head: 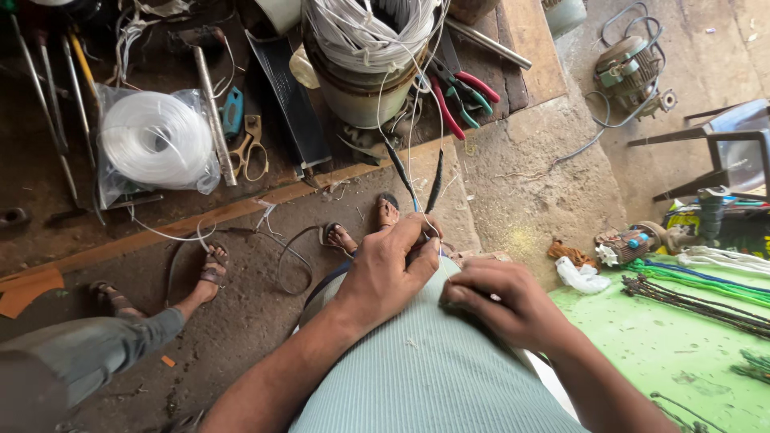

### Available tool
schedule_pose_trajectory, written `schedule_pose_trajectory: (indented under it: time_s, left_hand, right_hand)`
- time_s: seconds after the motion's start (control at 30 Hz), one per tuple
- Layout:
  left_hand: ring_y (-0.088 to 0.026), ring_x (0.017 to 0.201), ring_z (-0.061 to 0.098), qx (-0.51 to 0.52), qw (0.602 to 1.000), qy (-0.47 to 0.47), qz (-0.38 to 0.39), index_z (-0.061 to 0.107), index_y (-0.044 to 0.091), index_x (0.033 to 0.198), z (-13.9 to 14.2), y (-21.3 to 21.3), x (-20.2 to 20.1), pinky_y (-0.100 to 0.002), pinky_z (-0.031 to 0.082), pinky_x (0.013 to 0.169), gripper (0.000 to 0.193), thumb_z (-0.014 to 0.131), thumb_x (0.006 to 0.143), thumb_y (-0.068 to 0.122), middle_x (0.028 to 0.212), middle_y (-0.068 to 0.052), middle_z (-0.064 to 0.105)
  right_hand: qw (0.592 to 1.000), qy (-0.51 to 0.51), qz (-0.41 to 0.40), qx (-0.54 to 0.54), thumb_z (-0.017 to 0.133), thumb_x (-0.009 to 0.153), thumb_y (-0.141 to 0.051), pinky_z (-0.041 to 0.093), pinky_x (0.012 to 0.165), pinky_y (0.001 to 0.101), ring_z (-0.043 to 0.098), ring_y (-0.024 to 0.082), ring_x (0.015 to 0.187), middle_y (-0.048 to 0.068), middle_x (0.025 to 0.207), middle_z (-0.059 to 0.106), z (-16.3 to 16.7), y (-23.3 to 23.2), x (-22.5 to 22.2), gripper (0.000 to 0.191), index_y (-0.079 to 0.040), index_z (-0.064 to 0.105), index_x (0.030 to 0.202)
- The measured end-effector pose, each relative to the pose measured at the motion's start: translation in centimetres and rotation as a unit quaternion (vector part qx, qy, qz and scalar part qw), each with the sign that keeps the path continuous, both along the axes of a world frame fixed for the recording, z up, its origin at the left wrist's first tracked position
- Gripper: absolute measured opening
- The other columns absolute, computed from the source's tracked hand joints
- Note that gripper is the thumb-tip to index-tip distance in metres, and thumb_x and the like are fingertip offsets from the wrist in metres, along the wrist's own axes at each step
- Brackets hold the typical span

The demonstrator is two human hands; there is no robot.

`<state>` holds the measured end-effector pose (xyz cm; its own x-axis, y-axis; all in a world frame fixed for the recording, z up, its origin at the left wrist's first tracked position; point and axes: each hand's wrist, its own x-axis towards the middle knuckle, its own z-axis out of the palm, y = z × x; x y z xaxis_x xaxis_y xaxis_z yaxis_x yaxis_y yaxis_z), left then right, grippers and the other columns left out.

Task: The person works on a wound white wire coil set in a cylindrical container on a workbench, pulling and arranging the wire leads and wrapping black insulating tape around the wire bundle by hand. They cut tape and wire with scissors and use pliers on the leads, continuing to secure the coil assembly.

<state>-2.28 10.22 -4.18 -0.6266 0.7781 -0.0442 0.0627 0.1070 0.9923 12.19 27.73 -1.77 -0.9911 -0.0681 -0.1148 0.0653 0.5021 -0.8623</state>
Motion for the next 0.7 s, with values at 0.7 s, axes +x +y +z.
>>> schedule_pose_trajectory:
  time_s: [0.7]
  left_hand:
    - [-0.035, 0.086, 0.073, -0.010, 0.998, 0.060, -0.007, 0.064, 0.002, 0.114, -0.2, 1.6, 0.7, -0.043, 0.058, 0.076, 0.022, 0.063, 0.097, 0.015, 0.092, -0.019, 0.072]
  right_hand:
    - [0.937, -0.001, -0.208, 0.279, 0.073, 0.096, -0.021, 0.050, 0.066, 0.0357, 0.066, 0.024, 0.071, 0.012, 0.078, 0.068, -0.3, 3.5, -2.3, 0.013, -0.008, 0.076, 0.095]
